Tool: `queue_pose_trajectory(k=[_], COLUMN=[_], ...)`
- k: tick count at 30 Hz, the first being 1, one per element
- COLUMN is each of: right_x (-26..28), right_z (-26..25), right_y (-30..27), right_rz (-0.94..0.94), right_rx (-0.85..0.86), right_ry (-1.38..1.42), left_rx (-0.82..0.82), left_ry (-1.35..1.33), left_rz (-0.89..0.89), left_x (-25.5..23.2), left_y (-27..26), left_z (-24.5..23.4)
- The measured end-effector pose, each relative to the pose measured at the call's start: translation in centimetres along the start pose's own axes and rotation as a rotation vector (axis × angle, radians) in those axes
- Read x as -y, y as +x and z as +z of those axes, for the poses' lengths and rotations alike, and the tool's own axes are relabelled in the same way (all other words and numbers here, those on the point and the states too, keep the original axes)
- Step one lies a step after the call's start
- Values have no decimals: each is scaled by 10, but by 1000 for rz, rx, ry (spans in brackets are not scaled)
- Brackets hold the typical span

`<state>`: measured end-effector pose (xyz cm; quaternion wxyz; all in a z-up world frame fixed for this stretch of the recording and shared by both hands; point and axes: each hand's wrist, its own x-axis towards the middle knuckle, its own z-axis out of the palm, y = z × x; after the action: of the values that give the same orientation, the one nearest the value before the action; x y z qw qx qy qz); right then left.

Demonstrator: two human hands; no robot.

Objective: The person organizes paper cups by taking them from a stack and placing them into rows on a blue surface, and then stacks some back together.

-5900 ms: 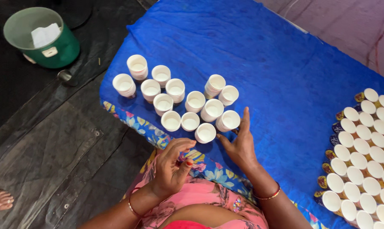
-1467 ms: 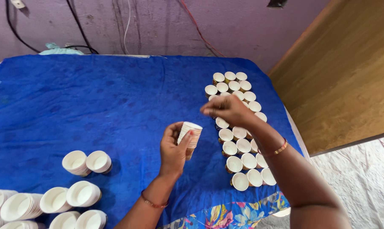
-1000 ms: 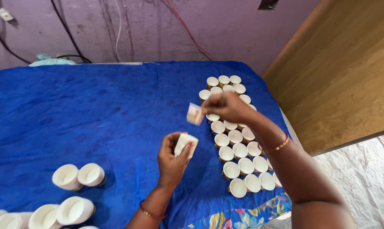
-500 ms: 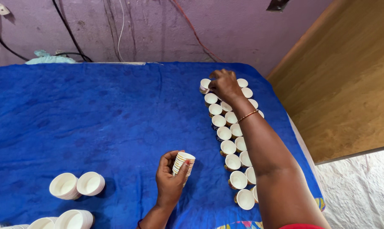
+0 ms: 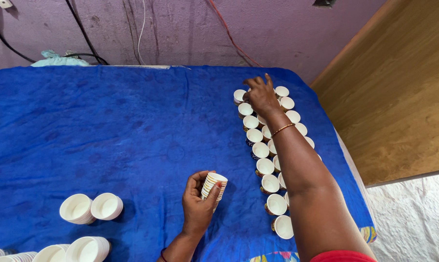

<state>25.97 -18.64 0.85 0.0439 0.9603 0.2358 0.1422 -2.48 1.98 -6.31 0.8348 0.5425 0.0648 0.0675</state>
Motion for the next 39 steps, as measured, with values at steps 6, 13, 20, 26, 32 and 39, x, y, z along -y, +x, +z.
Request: queue_pose_trajectory(k=[6, 13, 20, 26, 32, 39], right_x=[2, -9, -24, -3, 114, 166], right_z=[-2, -2, -6, -65, -141, -182], right_y=[-4, -6, -9, -34, -181, -293], right_rz=[38, 118, 280, 235, -445, -461], right_rx=[28, -85, -239, -468, -79, 101], right_ry=[13, 108, 225, 558, 823, 951], left_rx=[-13, -10, -4, -38, -53, 11], left_ry=[14, 7, 9, 2, -104, -78], left_rz=[-36, 2, -7, -49, 93, 30], left_x=[-1, -2, -5, -7, -8, -35], left_y=[0, 1, 0, 1, 3, -36], left_z=[0, -1, 0, 0, 1, 4])
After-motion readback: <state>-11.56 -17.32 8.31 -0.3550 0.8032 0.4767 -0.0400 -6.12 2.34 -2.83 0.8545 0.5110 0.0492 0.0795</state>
